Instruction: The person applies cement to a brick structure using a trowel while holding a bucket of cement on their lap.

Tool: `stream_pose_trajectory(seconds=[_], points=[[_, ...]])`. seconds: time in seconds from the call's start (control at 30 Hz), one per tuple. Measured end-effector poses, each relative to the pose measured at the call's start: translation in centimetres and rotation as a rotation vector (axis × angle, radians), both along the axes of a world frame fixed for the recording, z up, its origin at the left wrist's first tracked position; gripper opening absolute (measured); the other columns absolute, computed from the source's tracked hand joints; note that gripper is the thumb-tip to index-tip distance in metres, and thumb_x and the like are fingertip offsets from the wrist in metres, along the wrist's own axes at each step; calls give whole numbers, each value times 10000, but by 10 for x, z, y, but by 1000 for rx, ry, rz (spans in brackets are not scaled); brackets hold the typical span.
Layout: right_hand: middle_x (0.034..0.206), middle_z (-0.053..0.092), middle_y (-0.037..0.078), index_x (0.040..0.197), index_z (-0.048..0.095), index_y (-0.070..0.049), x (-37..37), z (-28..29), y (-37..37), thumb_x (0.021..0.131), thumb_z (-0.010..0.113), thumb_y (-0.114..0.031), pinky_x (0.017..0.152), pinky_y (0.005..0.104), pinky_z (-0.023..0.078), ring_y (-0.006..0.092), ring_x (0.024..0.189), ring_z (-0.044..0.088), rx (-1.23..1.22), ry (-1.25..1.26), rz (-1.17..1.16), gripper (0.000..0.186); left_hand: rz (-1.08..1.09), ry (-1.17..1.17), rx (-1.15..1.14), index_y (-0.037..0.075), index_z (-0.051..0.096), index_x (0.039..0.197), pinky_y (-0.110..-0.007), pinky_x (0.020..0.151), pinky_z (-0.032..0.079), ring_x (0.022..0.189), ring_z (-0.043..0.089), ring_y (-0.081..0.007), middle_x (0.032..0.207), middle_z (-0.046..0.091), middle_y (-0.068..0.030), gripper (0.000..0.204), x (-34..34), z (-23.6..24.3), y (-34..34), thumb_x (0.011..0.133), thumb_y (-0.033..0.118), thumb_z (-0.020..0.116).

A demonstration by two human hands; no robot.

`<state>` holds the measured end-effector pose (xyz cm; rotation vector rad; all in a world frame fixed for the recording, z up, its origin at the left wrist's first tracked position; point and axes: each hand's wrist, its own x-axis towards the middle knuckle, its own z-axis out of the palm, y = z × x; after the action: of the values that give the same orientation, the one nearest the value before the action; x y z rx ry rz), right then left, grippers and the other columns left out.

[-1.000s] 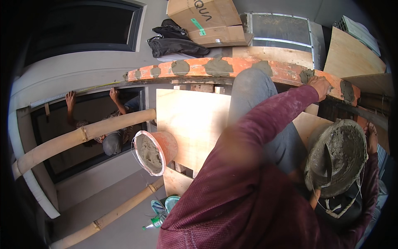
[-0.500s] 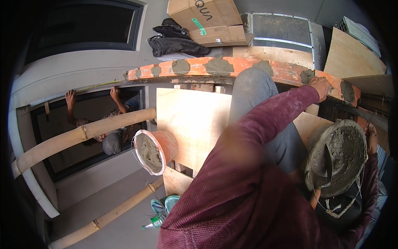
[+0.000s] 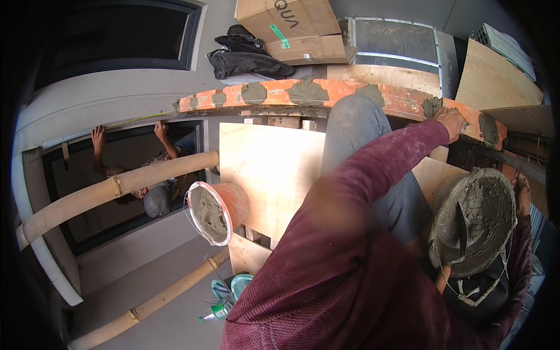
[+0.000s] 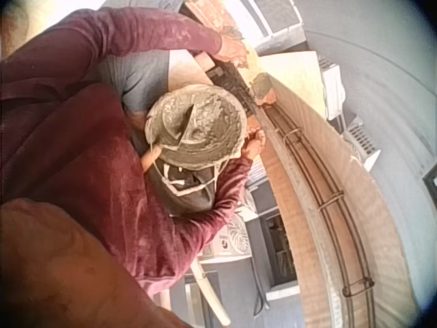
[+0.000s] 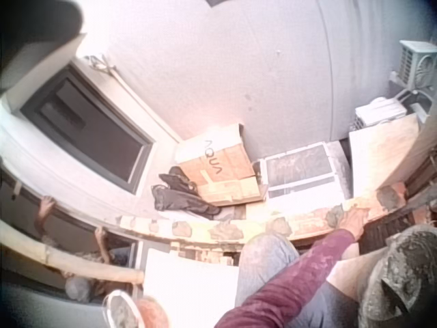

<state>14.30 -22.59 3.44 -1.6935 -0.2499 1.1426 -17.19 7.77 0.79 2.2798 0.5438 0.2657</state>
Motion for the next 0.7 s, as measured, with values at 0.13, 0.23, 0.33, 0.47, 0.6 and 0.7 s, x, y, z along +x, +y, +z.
stream_pose_trajectory(seconds=[0.13, 0.23, 0.33, 0.47, 0.6, 0.7], points=[[731, 560, -60, 974, 599, -116, -2, 2, 1, 971, 545, -313, 569, 179, 435, 19, 615, 516, 7, 17, -24, 204, -41, 40, -14, 61, 685, 858, -447, 868, 476, 963, 626, -360, 939, 669, -190, 189, 0, 7, 3, 690, 88, 603], [731, 561, -60, 974, 598, -118, -5, 4, 4, 970, 548, -311, 562, 181, 436, 19, 611, 516, -3, 5, -14, 199, 4, 34, 11, 63, 689, 871, -449, 877, 471, 971, 624, -358, 950, 669, -189, 194, -1, 3, 1, 701, 89, 598], [732, 563, -60, 978, 596, -118, -3, 5, 1, 969, 549, -309, 561, 181, 438, 18, 611, 518, -5, -34, 7, 196, 3, 76, -12, 64, 691, 882, -452, 883, 466, 983, 622, -354, 964, 668, -190, 199, 0, 15, 1, 712, 96, 592], [730, 562, -58, 985, 593, -119, -1, -1, -4, 970, 546, -314, 567, 177, 436, 14, 619, 521, 16, -6, -52, 200, -95, 142, -33, 65, 689, 904, -451, 892, 464, 995, 618, -355, 991, 664, -189, 198, 3, 18, 4, 770, 171, 590], [726, 563, -62, 969, 582, -127, -4, 2, 5, 967, 543, -351, 517, 165, 404, 7, 592, 510, -37, -91, 25, 228, -104, 160, -26, 62, 687, 930, -454, 901, 464, 1002, 616, -355, 1003, 661, -189, 247, -3, 9, 3, 824, 259, 584], [721, 563, -66, 958, 574, -131, -3, 3, 1, 964, 541, -376, 458, 162, 360, 1, 564, 490, -7, -57, 19, 247, -109, 159, -51, 66, 686, 954, -462, 919, 454, 1022, 610, -352, 1022, 657, -186, 270, -8, 26, 2, 837, 291, 590]])
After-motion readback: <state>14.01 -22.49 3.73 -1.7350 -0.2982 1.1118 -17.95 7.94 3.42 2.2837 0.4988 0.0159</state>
